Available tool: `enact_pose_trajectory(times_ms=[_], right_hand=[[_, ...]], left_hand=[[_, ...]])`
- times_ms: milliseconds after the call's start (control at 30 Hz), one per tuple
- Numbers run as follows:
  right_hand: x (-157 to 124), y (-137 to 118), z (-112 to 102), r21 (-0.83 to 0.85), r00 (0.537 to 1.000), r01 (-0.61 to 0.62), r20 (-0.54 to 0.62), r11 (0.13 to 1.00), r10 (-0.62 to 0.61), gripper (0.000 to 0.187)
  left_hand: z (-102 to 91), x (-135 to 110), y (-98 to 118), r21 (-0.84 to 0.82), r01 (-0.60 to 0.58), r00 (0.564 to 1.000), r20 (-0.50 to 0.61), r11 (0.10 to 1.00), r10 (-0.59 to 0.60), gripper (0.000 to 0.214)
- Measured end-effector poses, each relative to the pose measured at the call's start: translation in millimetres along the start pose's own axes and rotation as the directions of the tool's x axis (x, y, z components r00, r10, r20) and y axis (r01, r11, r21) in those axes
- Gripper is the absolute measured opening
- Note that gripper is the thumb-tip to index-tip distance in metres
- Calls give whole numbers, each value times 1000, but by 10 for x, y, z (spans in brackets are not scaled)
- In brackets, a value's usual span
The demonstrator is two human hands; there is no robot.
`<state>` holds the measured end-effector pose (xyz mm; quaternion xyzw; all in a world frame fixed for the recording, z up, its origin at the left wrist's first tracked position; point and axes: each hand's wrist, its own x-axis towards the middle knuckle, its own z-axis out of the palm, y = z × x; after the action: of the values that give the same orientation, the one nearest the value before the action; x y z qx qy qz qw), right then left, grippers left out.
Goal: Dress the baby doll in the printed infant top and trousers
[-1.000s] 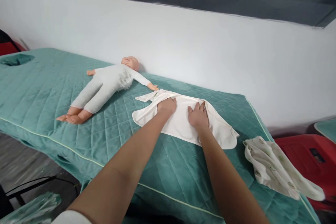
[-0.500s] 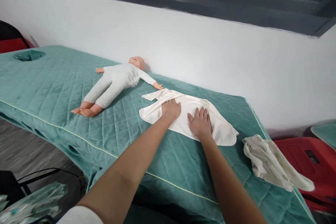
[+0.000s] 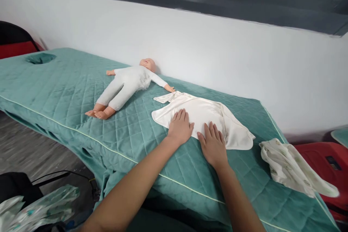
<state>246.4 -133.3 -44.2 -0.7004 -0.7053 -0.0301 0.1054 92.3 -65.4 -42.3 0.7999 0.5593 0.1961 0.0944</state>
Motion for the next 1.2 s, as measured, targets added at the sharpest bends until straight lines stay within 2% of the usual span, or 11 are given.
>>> enact_pose_trajectory(times_ms=[100, 233, 300, 367, 500, 600, 700, 833, 933, 1067, 1200], right_hand=[[-251, -61, -9, 75, 998, 63, -35, 995, -60, 64], [-417, -169, -54, 276, 995, 97, -34, 956, -91, 62], [-347, -261, -121, 433, 996, 84, -29, 898, -79, 59], [-147, -377, -210, 583, 998, 60, -17, 810, -61, 57], [589, -610, -332, 730, 996, -33, 82, 682, -38, 57], [1213, -750, -269, 660, 962, -133, 264, 739, -62, 69], [1635, -848, -92, 596, 948, -197, 317, 778, -3, 71], [1798, -856, 103, 578, 956, -245, 279, 778, 93, 53], [1804, -787, 139, 666, 941, -305, 321, 680, 107, 35], [1835, -727, 127, 719, 923, -328, 382, 613, 46, 26], [1851, -734, 129, 715, 899, -363, 438, 598, 23, 18]], left_hand=[[-159, -176, -282, -105, -127, 982, -151, 986, 111, 45], [-383, -147, -901, -167, -36, 919, -393, 985, -33, 49], [-445, -35, -1164, -257, 61, 913, -375, 965, -158, 53], [-473, 104, -1332, -306, 105, 933, -299, 946, -201, 58], [-487, 385, -1473, -284, 117, 968, -183, 952, -174, 57], [-493, 583, -1565, -285, 152, 959, -189, 946, -211, 43], [-499, 775, -1682, -341, 181, 943, -206, 922, -261, 25], [-507, 971, -1787, -405, 282, 894, -217, 870, -391, 34], [-505, 1037, -1812, -346, 350, 865, -237, 871, -442, 33], [-486, 1061, -1829, -219, 419, 832, -296, 881, -470, 36], [-460, 1092, -1858, -151, 435, 834, -303, 888, -461, 30]])
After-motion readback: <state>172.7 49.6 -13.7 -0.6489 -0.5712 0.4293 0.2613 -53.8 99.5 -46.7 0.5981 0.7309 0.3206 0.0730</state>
